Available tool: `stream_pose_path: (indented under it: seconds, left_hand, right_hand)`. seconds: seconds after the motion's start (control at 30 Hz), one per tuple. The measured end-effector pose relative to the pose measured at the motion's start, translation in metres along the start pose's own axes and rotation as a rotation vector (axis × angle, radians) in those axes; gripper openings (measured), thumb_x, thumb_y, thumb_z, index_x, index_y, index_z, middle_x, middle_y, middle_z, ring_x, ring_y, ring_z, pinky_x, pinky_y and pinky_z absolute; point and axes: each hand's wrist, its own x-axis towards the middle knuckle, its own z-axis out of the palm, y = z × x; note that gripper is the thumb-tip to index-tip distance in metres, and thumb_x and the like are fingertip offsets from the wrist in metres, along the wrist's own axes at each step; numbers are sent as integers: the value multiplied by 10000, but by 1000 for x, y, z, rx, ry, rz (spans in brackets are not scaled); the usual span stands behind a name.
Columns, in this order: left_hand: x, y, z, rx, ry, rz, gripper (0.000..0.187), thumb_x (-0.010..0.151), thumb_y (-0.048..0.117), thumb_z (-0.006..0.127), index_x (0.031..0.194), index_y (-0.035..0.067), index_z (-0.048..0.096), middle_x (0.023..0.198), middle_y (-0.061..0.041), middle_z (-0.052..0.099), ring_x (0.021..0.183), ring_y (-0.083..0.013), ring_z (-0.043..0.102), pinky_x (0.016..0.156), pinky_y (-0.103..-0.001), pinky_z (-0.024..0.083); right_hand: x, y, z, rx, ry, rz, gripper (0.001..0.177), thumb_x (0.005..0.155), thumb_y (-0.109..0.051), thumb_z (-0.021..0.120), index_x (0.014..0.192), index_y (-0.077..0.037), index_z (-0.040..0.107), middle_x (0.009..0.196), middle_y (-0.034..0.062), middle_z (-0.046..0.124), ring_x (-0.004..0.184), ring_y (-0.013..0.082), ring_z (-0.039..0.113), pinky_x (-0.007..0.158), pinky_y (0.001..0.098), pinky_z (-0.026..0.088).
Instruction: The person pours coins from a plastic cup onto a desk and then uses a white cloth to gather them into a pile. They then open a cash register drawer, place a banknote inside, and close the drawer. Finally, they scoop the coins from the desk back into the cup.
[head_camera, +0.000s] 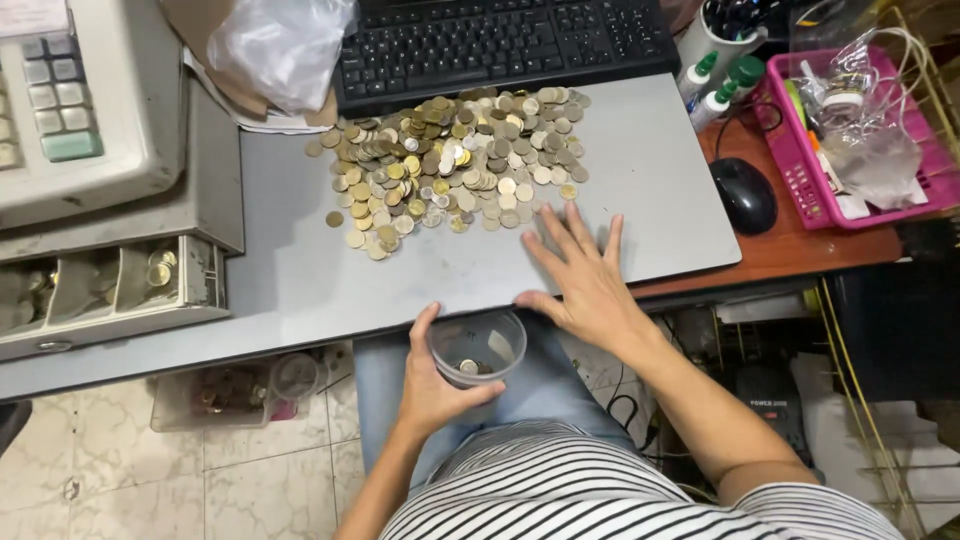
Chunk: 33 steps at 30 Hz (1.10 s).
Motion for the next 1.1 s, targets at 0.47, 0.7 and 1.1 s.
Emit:
stream_pose_path:
  seconds: [0.47,0.7,1.1]
  left_hand:
    - [3,5,-3,10,-5,23,1372,398,336,1046,1527,130,293,1228,-231,689,1151,-453,676,1017,-567,517]
    - [-6,-16,2,110,9,40,1358,428,513,990,1541,159,298,1339,-125,625,1177,-241,666,1030,-359,495]
    - [3,12,-4,45,-4,-139,1342,363,554,1013,1505,289,359,1194,-20,780,1124,-146,778,994,-268,545]
  right_hand:
    - [9,-21,-5,195,-78,-252,919,850,-803,496,1521,-174,485,1557,101,495,1487,395,337,1105,793,-124]
    - [10,-5,-9,130,-112,-115,907,902,-669,541,1597,-144,290,1639,62,354,1554,324,173,1133,739,-105]
    - [8,0,-2,-7,-120,-2,904,933,-776,356,1552,-118,320,1640,65,260,1533,269,143,1149,717,-155]
